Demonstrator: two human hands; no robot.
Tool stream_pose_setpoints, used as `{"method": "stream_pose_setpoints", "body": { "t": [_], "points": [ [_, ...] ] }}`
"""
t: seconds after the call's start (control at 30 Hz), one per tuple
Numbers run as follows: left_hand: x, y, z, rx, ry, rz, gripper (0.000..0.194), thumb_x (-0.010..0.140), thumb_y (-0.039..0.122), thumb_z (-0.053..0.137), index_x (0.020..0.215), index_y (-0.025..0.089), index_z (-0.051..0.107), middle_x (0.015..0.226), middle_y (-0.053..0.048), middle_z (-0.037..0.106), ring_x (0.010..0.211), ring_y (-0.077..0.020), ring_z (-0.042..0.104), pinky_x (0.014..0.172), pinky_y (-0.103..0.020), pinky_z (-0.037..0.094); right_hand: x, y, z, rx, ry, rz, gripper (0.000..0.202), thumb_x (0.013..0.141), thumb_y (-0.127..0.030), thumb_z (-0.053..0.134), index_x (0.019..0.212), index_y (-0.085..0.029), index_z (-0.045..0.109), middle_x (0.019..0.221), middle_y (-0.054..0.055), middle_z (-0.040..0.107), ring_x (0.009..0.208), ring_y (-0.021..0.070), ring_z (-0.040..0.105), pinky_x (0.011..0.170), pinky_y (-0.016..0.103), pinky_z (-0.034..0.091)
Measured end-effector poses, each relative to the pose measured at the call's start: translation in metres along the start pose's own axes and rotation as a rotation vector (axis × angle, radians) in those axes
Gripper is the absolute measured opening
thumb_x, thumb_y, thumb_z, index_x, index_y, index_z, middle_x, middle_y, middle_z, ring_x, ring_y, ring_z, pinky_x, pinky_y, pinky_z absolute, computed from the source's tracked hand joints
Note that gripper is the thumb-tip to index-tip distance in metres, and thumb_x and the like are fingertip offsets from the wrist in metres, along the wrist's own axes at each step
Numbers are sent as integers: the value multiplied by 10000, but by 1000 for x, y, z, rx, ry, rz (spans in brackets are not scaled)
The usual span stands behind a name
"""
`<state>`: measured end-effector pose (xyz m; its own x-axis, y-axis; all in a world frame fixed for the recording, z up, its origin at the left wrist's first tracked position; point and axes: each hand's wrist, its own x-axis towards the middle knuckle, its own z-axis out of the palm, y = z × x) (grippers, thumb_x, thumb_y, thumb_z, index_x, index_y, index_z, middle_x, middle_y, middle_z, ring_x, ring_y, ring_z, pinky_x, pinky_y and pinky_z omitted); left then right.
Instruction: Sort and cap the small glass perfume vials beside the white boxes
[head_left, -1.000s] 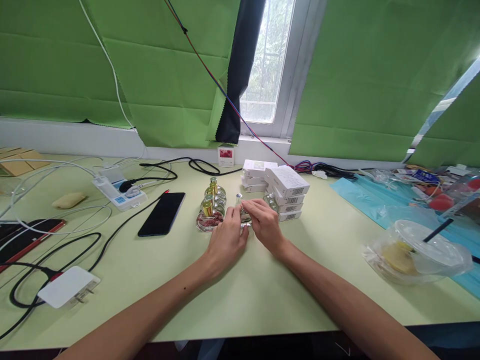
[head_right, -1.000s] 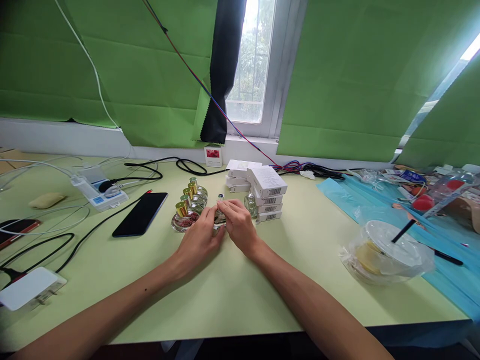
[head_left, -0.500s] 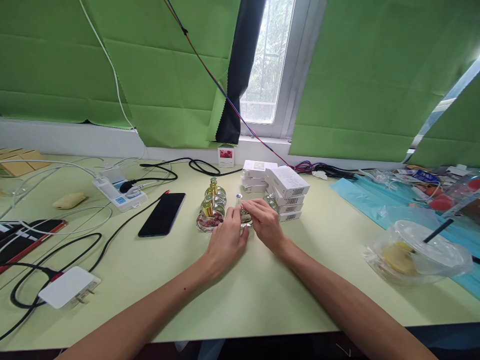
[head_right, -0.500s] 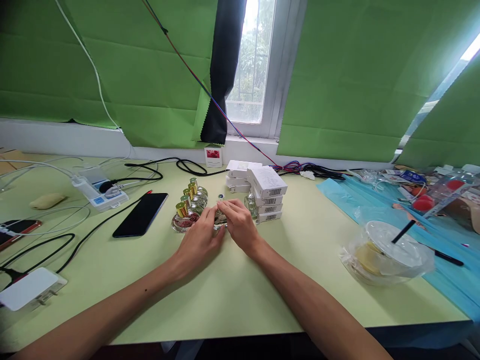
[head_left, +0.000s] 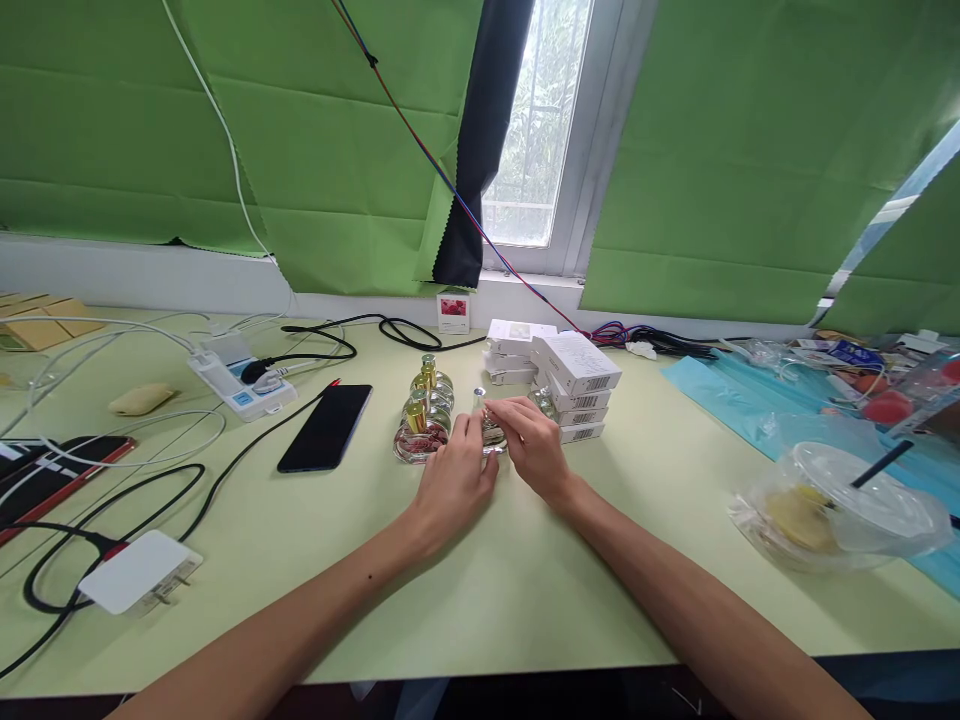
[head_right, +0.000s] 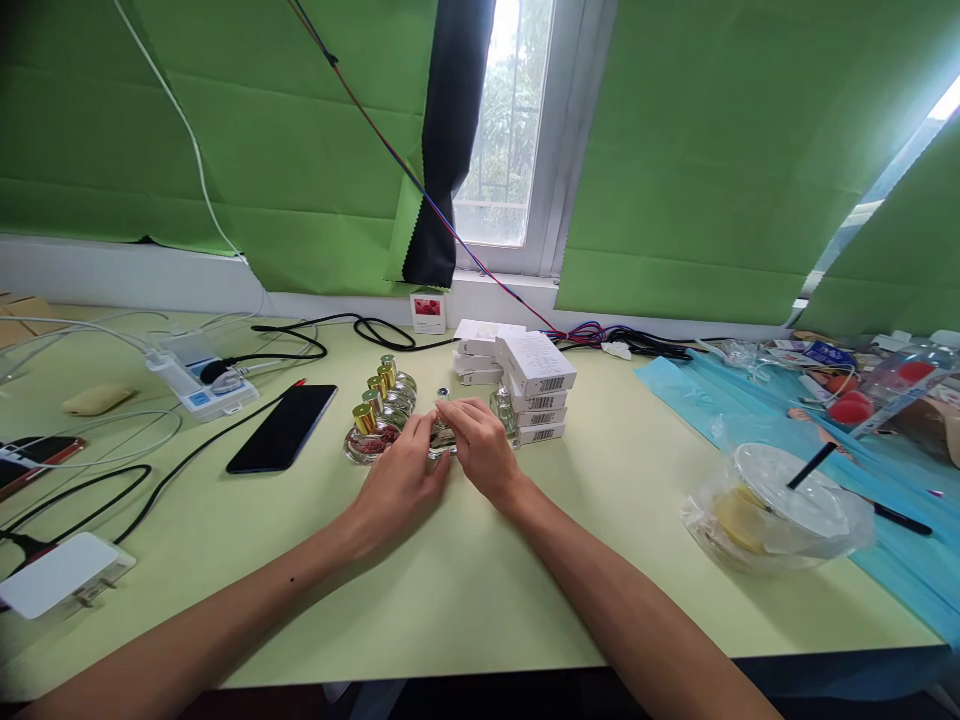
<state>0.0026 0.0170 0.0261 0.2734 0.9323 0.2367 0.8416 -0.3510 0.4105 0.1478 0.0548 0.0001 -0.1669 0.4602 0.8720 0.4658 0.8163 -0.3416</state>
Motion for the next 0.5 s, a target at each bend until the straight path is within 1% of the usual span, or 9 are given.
{"method": "stream_pose_setpoints", "body": {
  "t": [0.07, 0.13, 0.27, 0.5],
  "points": [
    [0, 0, 0, -6, -3, -3, 476, 944, 234, 458, 1407, 140, 409, 1295, -174, 561, 1145, -318, 640, 797, -382, 527, 1, -2, 0, -11, 11, 28, 293, 1024, -170, 475, 1217, -238, 685, 981, 70, 756, 932, 193, 677, 808, 335, 582],
    [-1, 0, -1, -13, -11, -3, 486, 941, 226, 457, 1418, 149, 403, 1290, -171, 563, 1135, -312, 644, 799, -380, 524, 2, -4, -1, -15, 21, 50, 259, 1024, -188, 485, 1160, -231, 702, 962, 73, 752, 913, 190, 684, 790, 325, 581],
    [-1, 0, -2, -11, -14, 0, 498, 933, 214, 459, 1425, 167, 400, 1285, -162, 567, 1120, -301, 650, 773, -358, 518, 3, -4, -2, 6, 15, 50, 226, 1021, -197, 496, 1044, -221, 720, 928, 67, 750, 890, 187, 682, 786, 321, 578],
    [-1, 2, -3, -14, -11, 4, 465, 945, 238, 464, 1402, 166, 416, 1279, -155, 571, 1097, -306, 659, 734, -354, 519, 3, 2, -2, 57, 7, 23, 226, 1016, -199, 502, 1005, -236, 725, 945, 66, 759, 901, 190, 689, 799, 339, 587]
  ]
}}
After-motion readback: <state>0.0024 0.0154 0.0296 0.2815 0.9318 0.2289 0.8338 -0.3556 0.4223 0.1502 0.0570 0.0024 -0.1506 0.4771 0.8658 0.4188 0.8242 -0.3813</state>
